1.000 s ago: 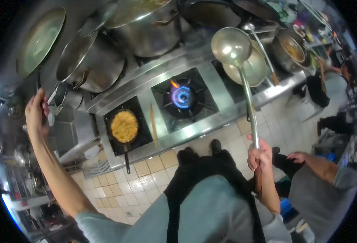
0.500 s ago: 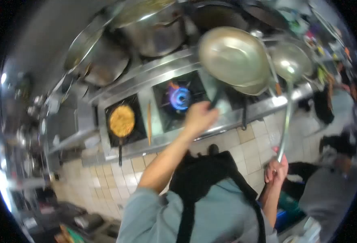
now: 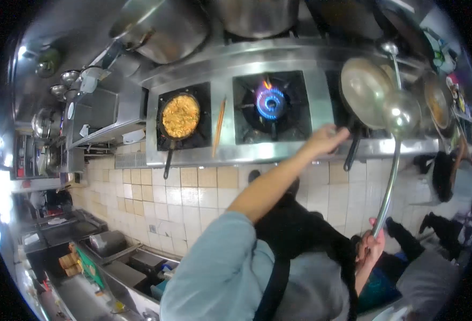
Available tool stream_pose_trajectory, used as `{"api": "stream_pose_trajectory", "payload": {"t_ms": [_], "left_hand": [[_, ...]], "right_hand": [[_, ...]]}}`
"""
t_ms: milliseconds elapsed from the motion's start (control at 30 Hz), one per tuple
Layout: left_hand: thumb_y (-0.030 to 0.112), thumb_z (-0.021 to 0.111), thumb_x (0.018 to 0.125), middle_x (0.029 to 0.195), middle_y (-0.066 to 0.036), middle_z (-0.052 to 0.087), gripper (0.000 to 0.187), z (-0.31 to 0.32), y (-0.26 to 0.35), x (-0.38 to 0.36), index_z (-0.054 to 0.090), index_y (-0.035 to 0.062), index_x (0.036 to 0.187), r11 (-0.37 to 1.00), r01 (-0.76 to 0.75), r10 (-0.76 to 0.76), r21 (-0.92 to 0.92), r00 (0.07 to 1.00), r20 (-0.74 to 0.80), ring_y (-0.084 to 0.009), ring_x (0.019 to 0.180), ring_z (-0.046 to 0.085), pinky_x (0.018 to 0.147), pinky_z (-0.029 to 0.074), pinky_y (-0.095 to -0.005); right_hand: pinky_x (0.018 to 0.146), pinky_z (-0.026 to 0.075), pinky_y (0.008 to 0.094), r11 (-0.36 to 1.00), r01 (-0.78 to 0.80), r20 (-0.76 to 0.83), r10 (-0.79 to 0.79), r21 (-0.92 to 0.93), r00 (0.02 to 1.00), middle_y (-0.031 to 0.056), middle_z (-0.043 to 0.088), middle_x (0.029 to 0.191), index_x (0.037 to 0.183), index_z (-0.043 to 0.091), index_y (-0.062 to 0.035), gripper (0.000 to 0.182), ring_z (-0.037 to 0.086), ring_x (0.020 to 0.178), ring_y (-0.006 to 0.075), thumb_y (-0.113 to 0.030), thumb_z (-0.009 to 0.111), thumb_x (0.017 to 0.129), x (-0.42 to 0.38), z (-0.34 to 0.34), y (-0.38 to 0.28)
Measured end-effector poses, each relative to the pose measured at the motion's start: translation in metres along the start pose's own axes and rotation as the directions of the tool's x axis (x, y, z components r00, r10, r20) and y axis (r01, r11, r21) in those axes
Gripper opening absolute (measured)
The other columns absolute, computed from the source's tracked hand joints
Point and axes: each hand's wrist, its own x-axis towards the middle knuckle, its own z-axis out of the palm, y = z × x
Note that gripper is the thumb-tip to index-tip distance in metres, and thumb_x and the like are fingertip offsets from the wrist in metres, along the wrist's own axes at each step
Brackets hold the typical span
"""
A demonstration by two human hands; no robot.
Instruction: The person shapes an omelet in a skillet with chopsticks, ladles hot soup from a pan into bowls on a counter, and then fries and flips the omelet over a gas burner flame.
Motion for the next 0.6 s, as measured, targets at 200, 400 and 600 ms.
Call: {"api": "stream_pose_trajectory", "payload": {"t_ms": [200,400,600], "left_hand": [[0.039,0.042,0.104,0.102,-0.016,0.066,0.049,-0.112,-0.114,-0.077,0.059,-0.0053,0.114,0.946,0.241,-0.234,-0.218,0.971,0.054,-0.0217,0.083,0.066,0.077,0.056,-0.0347],[0.034,0.071,0.089,0.101,-0.009,0.067,0.045,-0.114,-0.267,-0.095,0.059,0.0002,0.116,0.763,0.526,-0.565,-0.376,0.825,0.009,-0.018,0.082,0.065,0.074,0.056,-0.0303],[0.029,0.078,0.084,0.093,-0.003,0.066,0.035,-0.103,-0.308,-0.025,0.063,0.0067,0.107,0.664,0.358,-0.381,-0.657,0.918,0.115,-0.0136,0.078,0.063,0.066,0.052,-0.0277]], "right_hand": [[0.026,0.029,0.0242,0.994,0.045,0.083,-0.036,-0.102,0.996,0.0007,0.043,0.056,0.126,0.048,0.0088,0.055,0.036,0.03,0.0093,-0.023,0.069,0.088,0.004,0.019,-0.012],[0.024,0.027,0.0241,0.989,-0.025,0.07,0.036,-0.149,0.997,0.0014,0.045,0.054,0.125,0.049,0.0084,0.052,0.035,0.028,0.0098,-0.019,0.069,0.086,0.008,0.054,-0.019],[0.023,0.028,0.0257,0.956,-0.004,0.131,0.044,-0.294,0.99,0.0035,0.046,0.052,0.124,0.048,0.0091,0.057,0.039,0.028,0.0119,-0.022,0.074,0.084,0.015,0.057,-0.033]]}}
